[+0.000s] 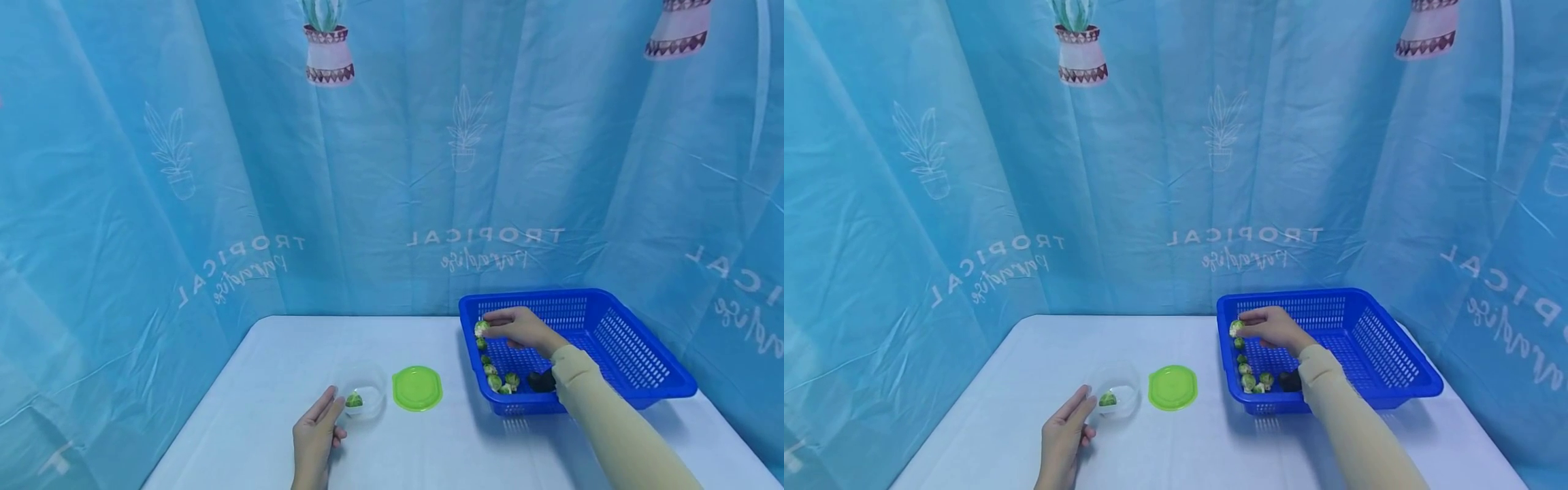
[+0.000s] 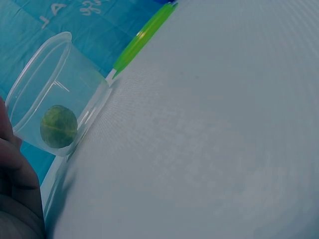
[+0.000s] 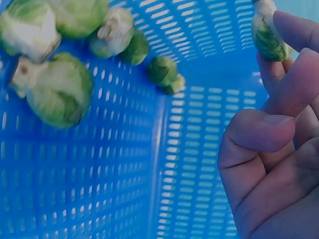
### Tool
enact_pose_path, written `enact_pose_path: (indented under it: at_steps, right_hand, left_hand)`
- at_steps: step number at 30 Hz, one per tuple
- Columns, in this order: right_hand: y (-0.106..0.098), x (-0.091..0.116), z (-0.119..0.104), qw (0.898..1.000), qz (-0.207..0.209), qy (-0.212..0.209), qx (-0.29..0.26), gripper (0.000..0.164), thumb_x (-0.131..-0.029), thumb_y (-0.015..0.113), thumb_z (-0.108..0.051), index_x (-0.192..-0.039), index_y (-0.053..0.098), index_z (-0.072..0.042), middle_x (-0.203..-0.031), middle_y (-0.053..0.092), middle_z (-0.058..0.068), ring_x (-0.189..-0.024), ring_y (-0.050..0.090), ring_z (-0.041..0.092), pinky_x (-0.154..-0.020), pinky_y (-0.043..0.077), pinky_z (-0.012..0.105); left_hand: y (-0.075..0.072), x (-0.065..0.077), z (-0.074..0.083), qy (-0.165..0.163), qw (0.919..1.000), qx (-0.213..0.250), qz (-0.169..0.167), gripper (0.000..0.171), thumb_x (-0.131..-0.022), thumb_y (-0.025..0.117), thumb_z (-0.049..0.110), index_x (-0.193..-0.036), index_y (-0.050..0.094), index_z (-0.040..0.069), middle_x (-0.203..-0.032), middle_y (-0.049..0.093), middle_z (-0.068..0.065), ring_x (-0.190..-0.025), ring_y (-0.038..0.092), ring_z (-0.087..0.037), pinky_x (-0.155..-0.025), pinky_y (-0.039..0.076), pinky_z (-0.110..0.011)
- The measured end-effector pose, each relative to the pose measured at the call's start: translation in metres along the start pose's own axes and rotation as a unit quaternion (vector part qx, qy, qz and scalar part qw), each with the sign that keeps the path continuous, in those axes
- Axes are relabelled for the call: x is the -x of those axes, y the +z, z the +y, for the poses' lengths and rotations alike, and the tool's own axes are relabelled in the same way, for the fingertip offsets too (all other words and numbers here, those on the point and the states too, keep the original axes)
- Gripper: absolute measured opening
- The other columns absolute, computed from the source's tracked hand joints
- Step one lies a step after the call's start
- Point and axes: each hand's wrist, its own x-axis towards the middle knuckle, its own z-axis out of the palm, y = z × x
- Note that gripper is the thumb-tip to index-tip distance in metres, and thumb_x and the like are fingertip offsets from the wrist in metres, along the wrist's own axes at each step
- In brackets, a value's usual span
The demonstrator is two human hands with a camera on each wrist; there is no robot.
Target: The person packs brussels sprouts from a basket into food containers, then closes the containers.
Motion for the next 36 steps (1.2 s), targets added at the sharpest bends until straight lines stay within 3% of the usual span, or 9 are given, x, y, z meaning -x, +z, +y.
enact_pose_path:
  at_steps: [8,15,21,28,30,32,34,36]
  right_hand:
    - [0.001,0.006,-0.009,1.000,0.004,-0.005,-0.003,0.057,-0.093,0.085,-0.029,-0.141,0.067,-0.004,-0.129,0.071,0.013,-0.067,0.057,0.019,-0.058,0.051,0.031]
    - [-0.005,0.013,-0.018,1.000,0.009,-0.020,0.001,0.062,-0.094,0.083,-0.037,-0.145,0.065,-0.007,-0.138,0.066,0.014,-0.089,0.064,0.025,-0.071,0.055,0.036]
    - [-0.004,0.021,-0.031,1.000,-0.001,-0.027,-0.014,0.065,-0.093,0.084,-0.040,-0.146,0.063,-0.009,-0.143,0.064,0.013,-0.093,0.061,0.029,-0.069,0.052,0.036]
    - [0.006,0.028,-0.042,0.999,-0.011,-0.038,-0.019,0.064,-0.092,0.084,-0.043,-0.145,0.065,-0.011,-0.138,0.068,0.009,-0.116,0.064,0.031,-0.080,0.055,0.040]
    - [0.009,0.029,-0.044,0.999,-0.014,-0.043,-0.022,0.064,-0.092,0.084,-0.042,-0.145,0.065,-0.010,-0.137,0.068,0.009,-0.111,0.066,0.028,-0.080,0.055,0.042]
    - [0.012,0.030,-0.047,0.999,-0.015,-0.047,-0.023,0.065,-0.092,0.084,-0.044,-0.145,0.065,-0.011,-0.136,0.069,0.008,-0.094,0.065,0.020,-0.076,0.054,0.042]
    - [0.015,0.030,-0.049,0.998,-0.015,-0.049,-0.027,0.065,-0.090,0.085,-0.044,-0.143,0.067,-0.013,-0.135,0.069,0.007,-0.076,0.058,0.017,-0.070,0.051,0.040]
    - [0.018,0.031,-0.051,0.998,-0.020,-0.054,-0.033,0.065,-0.090,0.085,-0.043,-0.144,0.066,-0.012,-0.134,0.069,0.007,-0.069,0.051,0.019,-0.066,0.048,0.038]
  left_hand:
    - [0.001,0.001,0.001,0.004,1.0000,-0.004,0.003,0.057,-0.097,0.081,0.023,-0.145,0.060,0.001,-0.143,0.059,-0.024,-0.051,0.060,-0.012,-0.044,0.048,-0.022]
    - [0.002,0.002,0.002,0.001,1.0000,-0.007,0.003,0.056,-0.097,0.081,0.023,-0.145,0.061,0.001,-0.142,0.061,-0.023,-0.051,0.060,-0.013,-0.044,0.048,-0.022]
    - [0.001,0.001,0.001,0.002,0.9999,-0.010,0.003,0.056,-0.097,0.081,0.022,-0.145,0.060,0.002,-0.144,0.059,-0.021,-0.051,0.060,-0.012,-0.044,0.048,-0.021]
    - [0.000,0.000,0.000,-0.003,1.0000,-0.009,-0.001,0.057,-0.098,0.080,0.022,-0.146,0.059,0.002,-0.145,0.058,-0.021,-0.052,0.061,-0.012,-0.044,0.048,-0.022]
    - [0.000,0.000,-0.001,-0.004,0.9999,-0.010,-0.001,0.057,-0.098,0.080,0.023,-0.146,0.059,0.002,-0.144,0.059,-0.021,-0.052,0.061,-0.012,-0.044,0.048,-0.021]
    - [0.000,0.000,-0.001,-0.005,0.9999,-0.011,0.001,0.056,-0.097,0.080,0.023,-0.146,0.060,0.002,-0.144,0.059,-0.022,-0.052,0.060,-0.012,-0.044,0.048,-0.021]
    - [0.000,0.000,0.000,-0.006,0.9999,-0.012,0.002,0.056,-0.097,0.081,0.023,-0.145,0.060,0.002,-0.143,0.060,-0.022,-0.052,0.060,-0.012,-0.044,0.048,-0.021]
    - [0.000,0.000,0.001,-0.006,0.9999,-0.012,0.003,0.056,-0.097,0.081,0.023,-0.145,0.061,0.002,-0.142,0.060,-0.022,-0.052,0.060,-0.012,-0.044,0.048,-0.022]
